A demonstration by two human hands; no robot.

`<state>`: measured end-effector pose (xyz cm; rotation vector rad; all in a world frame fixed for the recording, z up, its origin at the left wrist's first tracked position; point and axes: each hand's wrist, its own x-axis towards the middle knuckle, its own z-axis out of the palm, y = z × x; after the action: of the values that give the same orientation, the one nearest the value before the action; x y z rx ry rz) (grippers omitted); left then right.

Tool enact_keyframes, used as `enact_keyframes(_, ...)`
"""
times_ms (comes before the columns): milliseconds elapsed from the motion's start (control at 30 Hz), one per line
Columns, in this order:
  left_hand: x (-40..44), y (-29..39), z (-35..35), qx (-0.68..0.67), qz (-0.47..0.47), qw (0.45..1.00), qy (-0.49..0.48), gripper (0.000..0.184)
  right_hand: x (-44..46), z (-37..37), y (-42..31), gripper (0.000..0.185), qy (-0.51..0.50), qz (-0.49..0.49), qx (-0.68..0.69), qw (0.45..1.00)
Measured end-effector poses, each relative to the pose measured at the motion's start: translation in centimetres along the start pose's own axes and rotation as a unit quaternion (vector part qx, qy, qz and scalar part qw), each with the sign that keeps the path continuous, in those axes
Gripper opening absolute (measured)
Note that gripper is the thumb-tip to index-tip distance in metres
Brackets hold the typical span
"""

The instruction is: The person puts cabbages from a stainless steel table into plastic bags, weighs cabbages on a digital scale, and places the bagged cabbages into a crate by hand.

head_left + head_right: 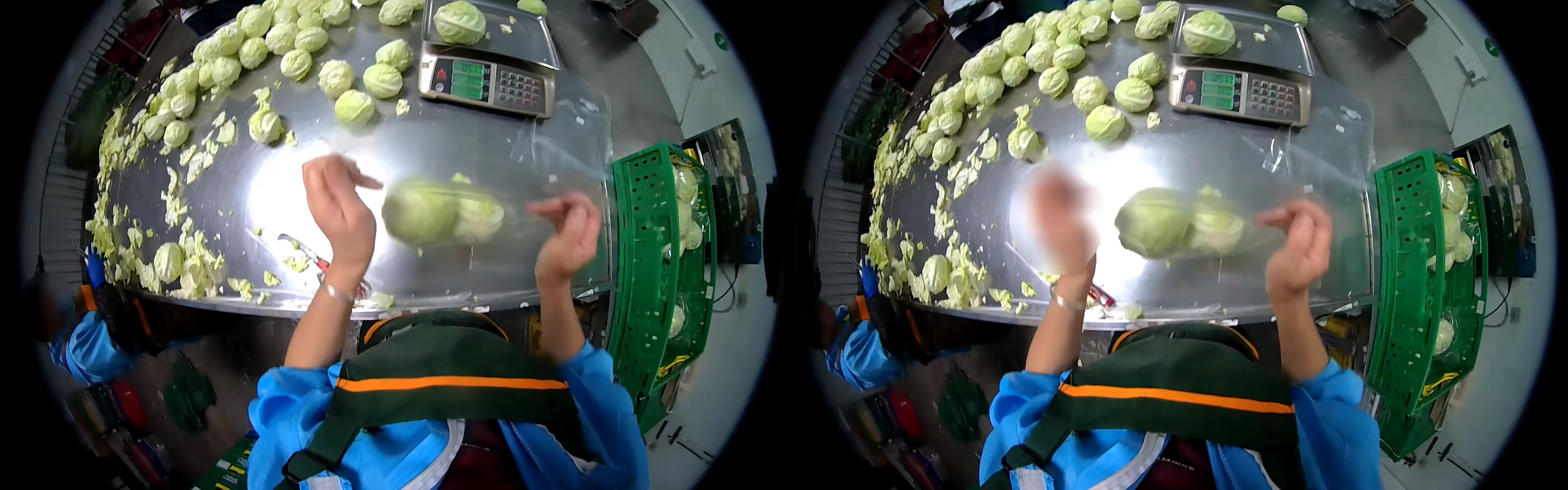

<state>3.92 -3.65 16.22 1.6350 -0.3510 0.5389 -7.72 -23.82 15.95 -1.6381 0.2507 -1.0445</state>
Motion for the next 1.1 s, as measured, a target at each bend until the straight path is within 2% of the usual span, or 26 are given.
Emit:
enact_keyframes(33, -0.3, -0.8, -0.3, 0.006, -0.022, 1.0, 0.004, 0.02, -0.1, 0.3, 0.1, 0.021, -0.011, 0.011, -0.028, 0.999)
enact_keyframes(67, -0.5, -1.6, -0.5, 0.012, -0.044, 0.999, 0.008, 0.02, -0.5, 0.7, 0.6, 0.021, -0.002, -0.024, -0.048, 0.999)
enact_keyframes(100, -0.8, -2.0, -0.2, -0.03, -0.045, 0.997, 0.046, 0.021, -0.3, 1.3, 1.0, 0.021, 0.007, 0.004, -0.049, 0.999)
enact_keyframes(167, -1.0, -4.2, 0.0, 0.0, -0.029, 0.999, 0.025, 0.022, -0.7, 2.1, 1.4, 0.021, 0.02, 0.076, -0.062, 0.995)
enact_keyframes(200, -1.2, -5.1, 0.1, 0.014, -0.03, 0.999, 0.021, 0.023, -0.6, 2.7, 2.2, 0.021, -0.003, 0.067, -0.066, 0.996)
enact_keyframes(300, -2.6, -7.8, -0.4, 0.071, -0.029, 0.997, 0.018, 0.026, -2.5, 2.9, 3.7, 0.023, -0.001, 0.12, -0.038, 0.992)
enact_keyframes(367, -4.0, -8.8, -1.1, 0.107, -0.049, 0.993, 0.012, 0.029, -3.9, 3.3, 3.4, 0.022, 0.006, 0.198, -0.057, 0.979)
enact_keyframes(400, -5.1, -10.8, -1.6, 0.154, -0.003, 0.988, 0.012, 0.029, -4.8, 3.5, 3.6, 0.022, 0.007, 0.231, -0.062, 0.971)
enact_keyframes(500, -8.0, -12.6, -3.6, 0.178, -0.103, 0.978, -0.028, 0.033, -6.8, 3.1, 4.0, 0.024, -0.01, 0.308, -0.062, 0.949)
enact_keyframes(667, -14.2, -13.3, -7.5, 0.224, -0.243, 0.928, -0.174, 0.038, -9.6, 1.8, 6.9, 0.031, -0.075, 0.421, -0.145, 0.892)
enact_keyframes(800, -14.0, -12.7, -8.3, 0.203, -0.356, 0.86, -0.305, 0.036, -10.4, 0.0, 9.7, 0.032, -0.165, 0.432, -0.204, 0.863)
enact_keyframes(900, -10.3, -11.7, -7.9, 0.254, -0.309, 0.85, -0.342, 0.027, -9.8, -0.7, 10.6, 0.032, -0.208, 0.409, -0.27, 0.847)
enact_keyframes(933, -9.4, -11.1, -7.4, 0.281, -0.177, 0.9, -0.282, 0.029, -9.9, -1.1, 10.8, 0.032, -0.217, 0.408, -0.295, 0.836)
enact_keyframes(967, -8.8, -10.1, -6.9, 0.3, -0.045, 0.928, -0.217, 0.032, -10.1, -1.2, 11.3, 0.031, -0.211, 0.372, -0.296, 0.854)
enact_keyframes(1033, -7.7, -5.8, -4.7, 0.25, 0.066, 0.868, -0.425, 0.044, -11.0, -1.6, 12.0, 0.029, -0.203, 0.31, -0.301, 0.879)
enact_keyframes(1100, -11.4, -7.7, -3.9, 0.159, -0.076, 0.844, -0.507, 0.047, -11.7, -2.4, 11.9, 0.026, -0.197, 0.36, -0.313, 0.857)
